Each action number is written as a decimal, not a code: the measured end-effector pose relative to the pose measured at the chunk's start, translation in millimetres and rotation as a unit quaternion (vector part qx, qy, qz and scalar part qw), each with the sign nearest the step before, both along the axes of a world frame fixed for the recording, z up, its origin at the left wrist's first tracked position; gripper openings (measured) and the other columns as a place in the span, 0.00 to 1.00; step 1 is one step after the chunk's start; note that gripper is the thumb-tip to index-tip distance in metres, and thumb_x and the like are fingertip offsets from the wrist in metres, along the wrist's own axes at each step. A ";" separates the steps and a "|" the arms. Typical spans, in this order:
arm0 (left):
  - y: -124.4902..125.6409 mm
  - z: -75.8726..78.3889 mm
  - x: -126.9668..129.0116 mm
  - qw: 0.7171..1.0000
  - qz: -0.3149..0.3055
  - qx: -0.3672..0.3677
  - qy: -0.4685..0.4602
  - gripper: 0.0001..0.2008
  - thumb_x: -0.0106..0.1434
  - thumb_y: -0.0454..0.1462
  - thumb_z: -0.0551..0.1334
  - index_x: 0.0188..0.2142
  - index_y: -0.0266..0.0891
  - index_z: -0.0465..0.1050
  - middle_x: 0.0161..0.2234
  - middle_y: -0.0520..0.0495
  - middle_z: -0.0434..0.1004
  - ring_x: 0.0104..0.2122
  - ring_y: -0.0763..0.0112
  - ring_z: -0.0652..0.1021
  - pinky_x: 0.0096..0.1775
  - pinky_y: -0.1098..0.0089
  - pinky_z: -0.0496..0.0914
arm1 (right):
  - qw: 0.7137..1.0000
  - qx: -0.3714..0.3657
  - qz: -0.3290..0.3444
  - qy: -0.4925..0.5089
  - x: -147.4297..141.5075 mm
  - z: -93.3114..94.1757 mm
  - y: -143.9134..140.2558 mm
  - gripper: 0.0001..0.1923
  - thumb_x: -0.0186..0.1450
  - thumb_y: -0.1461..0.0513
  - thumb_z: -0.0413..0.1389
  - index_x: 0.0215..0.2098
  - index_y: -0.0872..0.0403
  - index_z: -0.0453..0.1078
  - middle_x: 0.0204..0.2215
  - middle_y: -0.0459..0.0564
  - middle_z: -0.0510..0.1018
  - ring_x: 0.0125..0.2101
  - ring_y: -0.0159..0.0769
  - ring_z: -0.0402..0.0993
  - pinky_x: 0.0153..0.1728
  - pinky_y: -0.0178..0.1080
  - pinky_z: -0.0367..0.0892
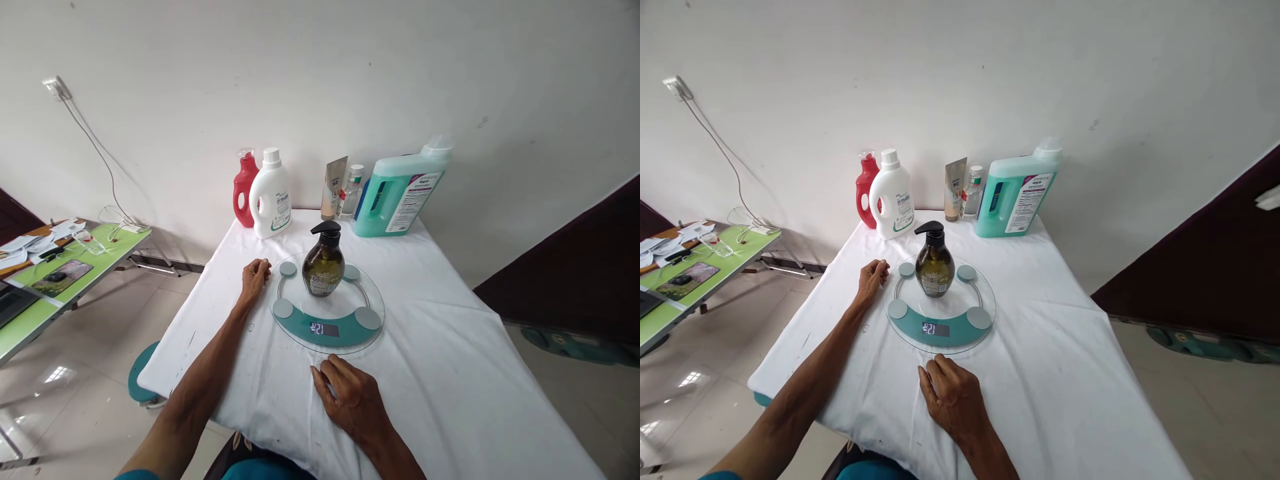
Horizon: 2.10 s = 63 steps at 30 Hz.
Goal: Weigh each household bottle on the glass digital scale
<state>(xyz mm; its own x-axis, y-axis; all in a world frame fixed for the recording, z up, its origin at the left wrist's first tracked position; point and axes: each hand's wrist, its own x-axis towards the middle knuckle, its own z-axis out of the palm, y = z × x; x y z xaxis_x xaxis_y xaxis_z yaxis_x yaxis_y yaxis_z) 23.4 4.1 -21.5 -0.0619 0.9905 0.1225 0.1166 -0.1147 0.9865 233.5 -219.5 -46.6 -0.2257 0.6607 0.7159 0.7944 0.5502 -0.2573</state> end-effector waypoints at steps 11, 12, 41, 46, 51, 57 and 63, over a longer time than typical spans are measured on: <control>-1.4 2.2 0.2 1.000 -0.001 0.000 -0.007 0.22 0.64 0.54 0.63 0.31 0.37 0.74 0.25 0.51 0.71 0.23 0.75 0.68 0.27 0.70 0.63 | 1.000 0.001 0.005 0.001 0.5 -1.8 0.4 0.20 0.77 0.66 0.53 0.26 0.51 0.63 0.22 0.40 0.64 0.20 0.27 0.60 0.24 0.35 0.56; -1.5 2.2 0.2 1.000 -0.001 -0.001 -0.008 0.22 0.64 0.54 0.63 0.31 0.37 0.74 0.25 0.51 0.71 0.23 0.75 0.68 0.27 0.70 0.63 | 1.000 -0.001 0.005 0.000 0.5 -2.0 0.4 0.20 0.76 0.67 0.53 0.26 0.51 0.63 0.22 0.40 0.64 0.20 0.27 0.60 0.24 0.35 0.56; -43.8 57.7 43.1 0.975 -0.064 0.207 0.041 0.33 0.65 0.62 0.64 0.57 0.41 0.73 0.48 0.39 0.82 0.49 0.57 0.80 0.51 0.58 0.73 | 1.000 0.007 0.020 0.012 -1.2 1.6 -0.5 0.20 0.76 0.68 0.54 0.25 0.52 0.63 0.22 0.41 0.65 0.21 0.28 0.59 0.25 0.36 0.56; -42.3 70.0 68.9 0.968 -0.131 0.214 0.025 0.42 0.64 0.66 0.62 0.67 0.44 0.64 0.62 0.34 0.76 0.61 0.49 0.76 0.60 0.49 0.70 | 1.000 0.011 0.017 0.010 -1.1 2.5 -0.8 0.20 0.76 0.68 0.53 0.25 0.52 0.63 0.22 0.42 0.65 0.21 0.28 0.59 0.25 0.37 0.55; -34.6 81.7 76.9 0.965 -0.161 0.208 0.014 0.45 0.65 0.67 0.60 0.71 0.45 0.60 0.67 0.34 0.71 0.65 0.46 0.74 0.63 0.48 0.68 | 1.000 0.004 0.007 0.004 -0.6 5.0 -1.3 0.20 0.76 0.69 0.54 0.25 0.51 0.63 0.22 0.41 0.65 0.20 0.28 0.60 0.25 0.36 0.55; -30.9 83.8 77.5 0.963 -0.173 0.206 0.022 0.48 0.63 0.69 0.61 0.72 0.45 0.60 0.68 0.33 0.70 0.67 0.43 0.72 0.64 0.47 0.67 | 1.000 0.003 0.010 0.006 -0.4 5.8 -1.0 0.20 0.76 0.69 0.53 0.25 0.51 0.63 0.22 0.41 0.66 0.21 0.28 0.59 0.24 0.37 0.55; -28.7 80.4 82.0 0.962 -0.176 0.208 0.009 0.46 0.63 0.67 0.64 0.71 0.45 0.61 0.67 0.33 0.71 0.68 0.43 0.71 0.65 0.46 0.65 | 1.000 -0.004 0.016 0.004 0.2 5.3 -0.5 0.20 0.75 0.69 0.54 0.25 0.52 0.63 0.22 0.41 0.65 0.21 0.29 0.59 0.24 0.37 0.55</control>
